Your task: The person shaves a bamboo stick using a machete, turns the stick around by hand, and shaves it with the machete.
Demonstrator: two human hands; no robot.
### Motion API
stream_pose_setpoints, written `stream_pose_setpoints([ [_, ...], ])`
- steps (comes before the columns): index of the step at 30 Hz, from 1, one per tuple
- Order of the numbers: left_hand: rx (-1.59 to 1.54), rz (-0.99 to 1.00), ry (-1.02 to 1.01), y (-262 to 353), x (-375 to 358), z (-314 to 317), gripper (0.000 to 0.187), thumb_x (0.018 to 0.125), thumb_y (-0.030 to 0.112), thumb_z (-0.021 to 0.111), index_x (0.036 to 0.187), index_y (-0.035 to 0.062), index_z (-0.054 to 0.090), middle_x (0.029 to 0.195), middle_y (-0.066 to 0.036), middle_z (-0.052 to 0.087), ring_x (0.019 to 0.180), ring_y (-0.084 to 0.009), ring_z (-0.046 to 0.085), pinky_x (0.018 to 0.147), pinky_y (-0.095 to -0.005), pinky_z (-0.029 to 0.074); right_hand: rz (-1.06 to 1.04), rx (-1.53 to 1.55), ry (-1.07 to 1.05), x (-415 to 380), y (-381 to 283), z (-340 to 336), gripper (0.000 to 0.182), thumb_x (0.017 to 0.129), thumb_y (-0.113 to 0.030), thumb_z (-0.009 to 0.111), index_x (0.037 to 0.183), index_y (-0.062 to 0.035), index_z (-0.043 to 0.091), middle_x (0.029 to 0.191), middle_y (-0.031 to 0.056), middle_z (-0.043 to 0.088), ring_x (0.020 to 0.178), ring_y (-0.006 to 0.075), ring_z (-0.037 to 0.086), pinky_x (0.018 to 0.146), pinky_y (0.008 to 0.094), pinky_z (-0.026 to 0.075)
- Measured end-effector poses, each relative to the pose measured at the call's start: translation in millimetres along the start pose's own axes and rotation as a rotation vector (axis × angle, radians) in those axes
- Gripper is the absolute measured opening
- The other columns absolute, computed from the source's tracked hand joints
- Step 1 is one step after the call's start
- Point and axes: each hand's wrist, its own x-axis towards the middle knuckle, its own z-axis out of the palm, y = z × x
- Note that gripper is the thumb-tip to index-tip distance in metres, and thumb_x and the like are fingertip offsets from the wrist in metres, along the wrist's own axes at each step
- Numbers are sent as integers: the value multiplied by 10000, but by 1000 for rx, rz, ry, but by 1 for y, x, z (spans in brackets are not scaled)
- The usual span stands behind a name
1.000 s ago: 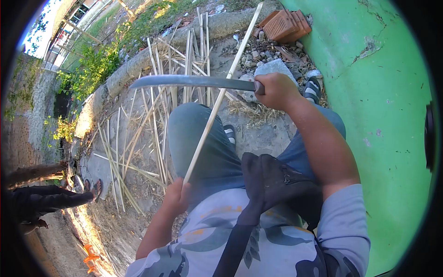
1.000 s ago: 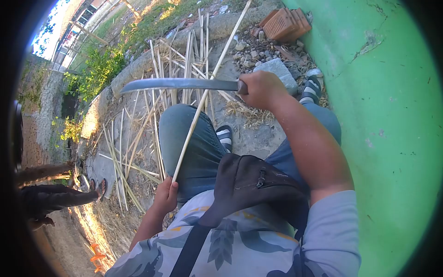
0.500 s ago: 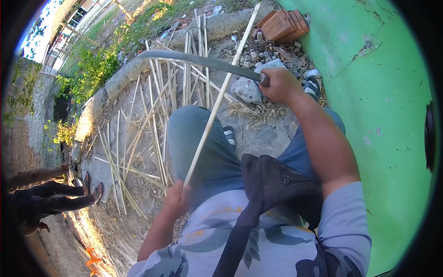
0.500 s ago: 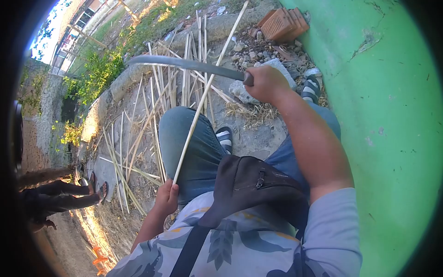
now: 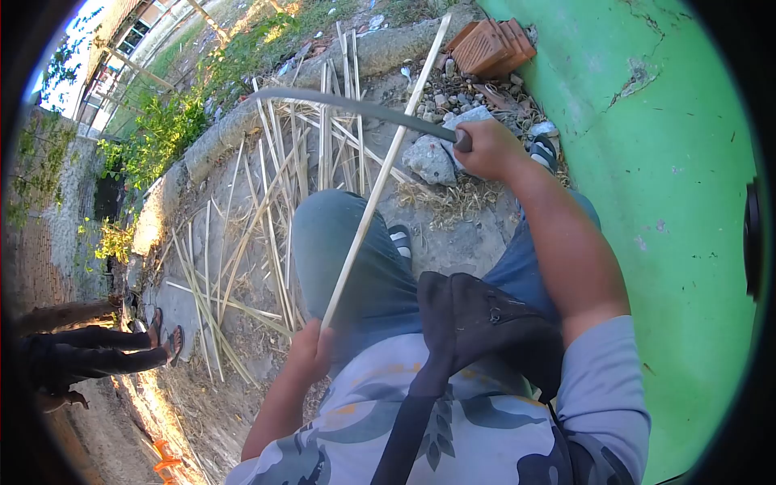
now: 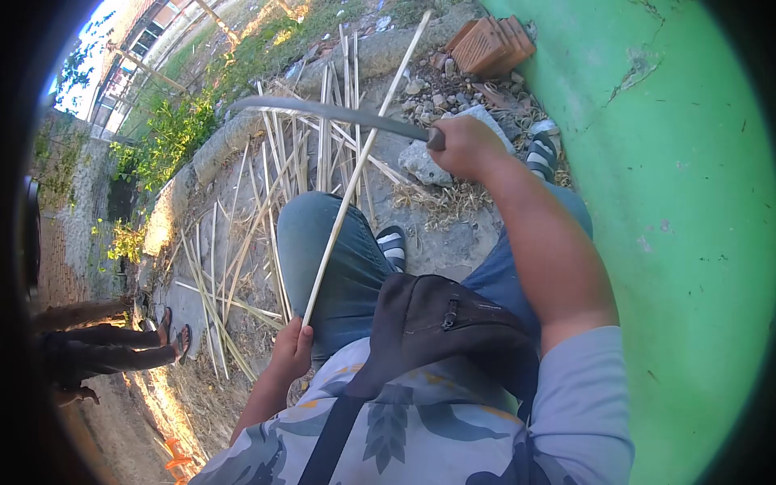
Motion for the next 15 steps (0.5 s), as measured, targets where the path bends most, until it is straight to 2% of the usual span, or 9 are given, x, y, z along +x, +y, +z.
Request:
stream_pose_setpoints([
  [2, -1, -9, -13, -1, -3, 3, 326, 1054, 295, 509, 973, -19, 541, 787, -282, 609, 772, -513, 621, 669, -514, 483, -81, -18, -32, -7, -15, 7, 164, 837, -250, 680, 868, -90, 703, 804, 172, 703, 809, 416, 686, 739, 523, 537],
  [6, -7, 1, -7, 2, 2, 4, 334, 1053, 302, 512, 966, -19, 536, 772, -282, 601, 756, -519, 612, 655, -519, 476, -207, -256, -163, -12, -39, -5, 168, 857, -255, 669, 871, -95, 716, 825, 164, 717, 810, 402, 694, 744, 529, 534],
  [10, -33, 1, 13, 17, 1, 1, 343, 1058, 314, 508, 966, -16, 532, 760, -280, 592, 747, -523, 603, 650, -527, 470, 124, -26, -97, 5, 10, 2, 228, 877, -288, 676, 944, -80, 742, 874, 190, 727, 861, 403, 699, 786, 488, 553],
  [13, 36, -29, -12, 13, -1, -2, 352, 1063, 323, 503, 968, -15, 531, 772, -284, 591, 757, -529, 599, 658, -530, 469, 156, -32, -17, 4, 12, -4, 198, 820, -232, 734, 882, -45, 706, 860, 212, 709, 845, 437, 681, 751, 499, 542],
  [15, 63, -23, -12, 10, -1, -2, 357, 1061, 326, 505, 973, -19, 535, 806, -297, 596, 790, -540, 598, 678, -549, 464, 91, -53, -11, 4, 3, -7, 176, 823, -244, 718, 880, -78, 716, 847, 190, 715, 851, 408, 694, 762, 498, 548],
])
